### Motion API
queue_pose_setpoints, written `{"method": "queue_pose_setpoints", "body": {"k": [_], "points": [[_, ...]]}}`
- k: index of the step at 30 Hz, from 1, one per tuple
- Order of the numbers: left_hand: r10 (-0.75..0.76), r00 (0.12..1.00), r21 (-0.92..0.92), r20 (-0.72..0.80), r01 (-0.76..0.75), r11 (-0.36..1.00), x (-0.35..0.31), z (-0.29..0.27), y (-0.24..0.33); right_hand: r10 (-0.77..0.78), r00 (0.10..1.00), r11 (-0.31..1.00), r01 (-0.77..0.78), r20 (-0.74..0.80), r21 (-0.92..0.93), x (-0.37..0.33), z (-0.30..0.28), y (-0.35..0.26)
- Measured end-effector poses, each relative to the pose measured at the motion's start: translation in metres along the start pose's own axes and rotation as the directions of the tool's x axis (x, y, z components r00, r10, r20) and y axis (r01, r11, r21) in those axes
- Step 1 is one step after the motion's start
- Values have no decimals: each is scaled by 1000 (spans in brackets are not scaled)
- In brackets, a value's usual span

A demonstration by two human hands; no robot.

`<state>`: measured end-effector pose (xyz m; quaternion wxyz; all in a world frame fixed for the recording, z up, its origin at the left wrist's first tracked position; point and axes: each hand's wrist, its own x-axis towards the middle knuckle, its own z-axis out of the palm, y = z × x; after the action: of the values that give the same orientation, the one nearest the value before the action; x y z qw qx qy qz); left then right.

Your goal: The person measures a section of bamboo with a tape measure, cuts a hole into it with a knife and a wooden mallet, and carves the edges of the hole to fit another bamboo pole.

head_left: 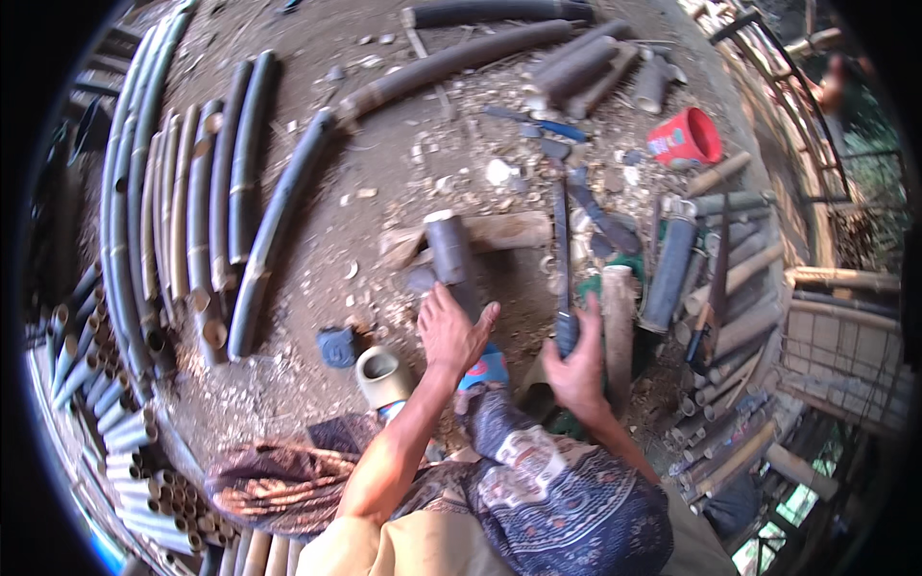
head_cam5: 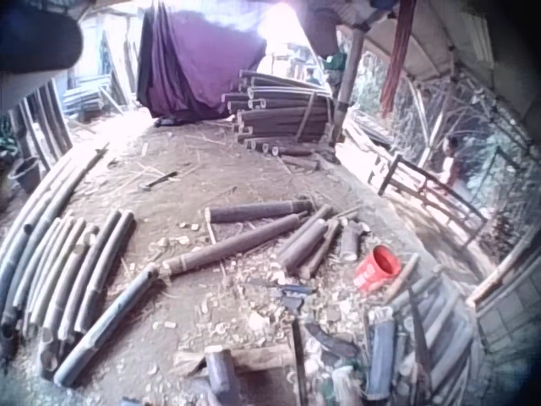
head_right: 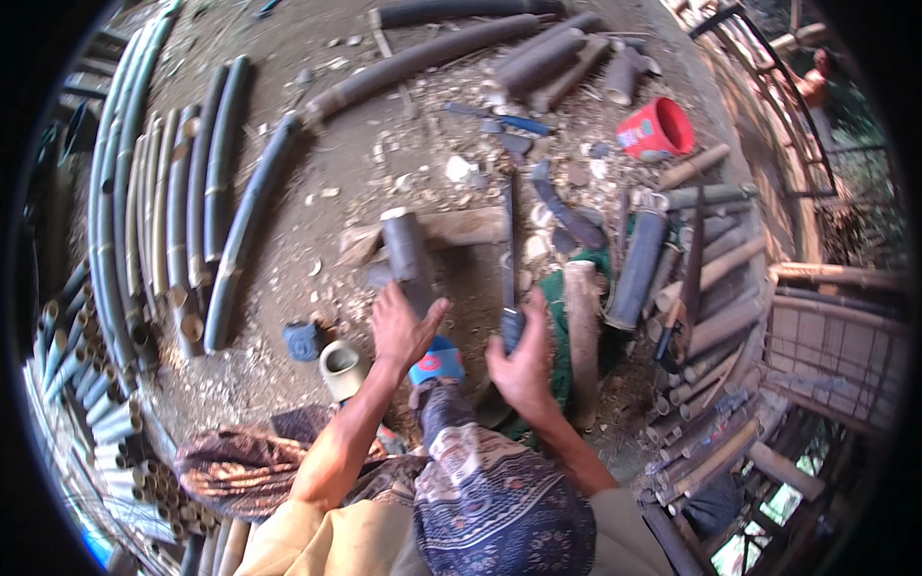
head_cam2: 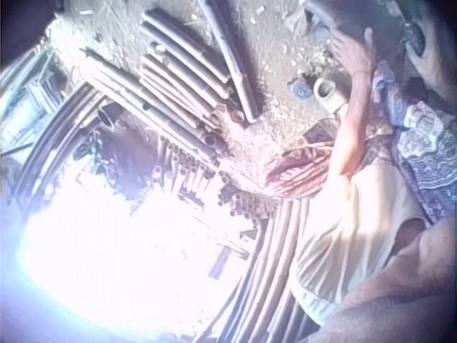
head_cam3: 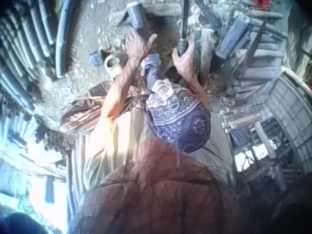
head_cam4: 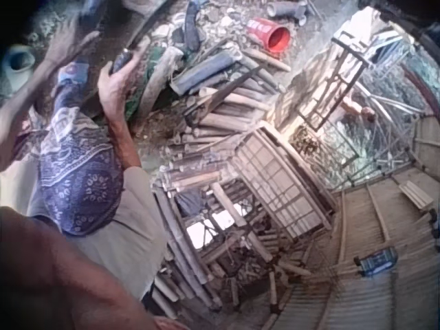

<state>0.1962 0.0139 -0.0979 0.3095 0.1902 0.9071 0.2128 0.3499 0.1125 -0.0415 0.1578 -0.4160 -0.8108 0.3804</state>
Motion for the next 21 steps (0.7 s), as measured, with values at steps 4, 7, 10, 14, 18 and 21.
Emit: {"method": "queue_pose_setpoints", "body": {"k": [4,7,10,14,18,21], "points": [[226,932,-858,282,140,494,-8,-47,39,-333,937,936,315,103,155,32,36,-52],[162,942,-932,295,246,267,41,-84,13,-269,957,963,271,110,4,43,1,-50],[78,962,-851,261,190,490,80,-138,-34,107,978,911,-168,-177,-378,26,-32,83],[192,968,-398,160,-115,910,110,-179,-103,437,895,787,-429,-90,-444,-49,-56,207],[175,970,164,169,-202,965,105,-202,-101,497,867,838,-488,-27,-244,-52,-63,209],[85,978,390,193,-156,907,101,-209,-95,452,888,891,-446,90,-82,-27,-76,138]]}}
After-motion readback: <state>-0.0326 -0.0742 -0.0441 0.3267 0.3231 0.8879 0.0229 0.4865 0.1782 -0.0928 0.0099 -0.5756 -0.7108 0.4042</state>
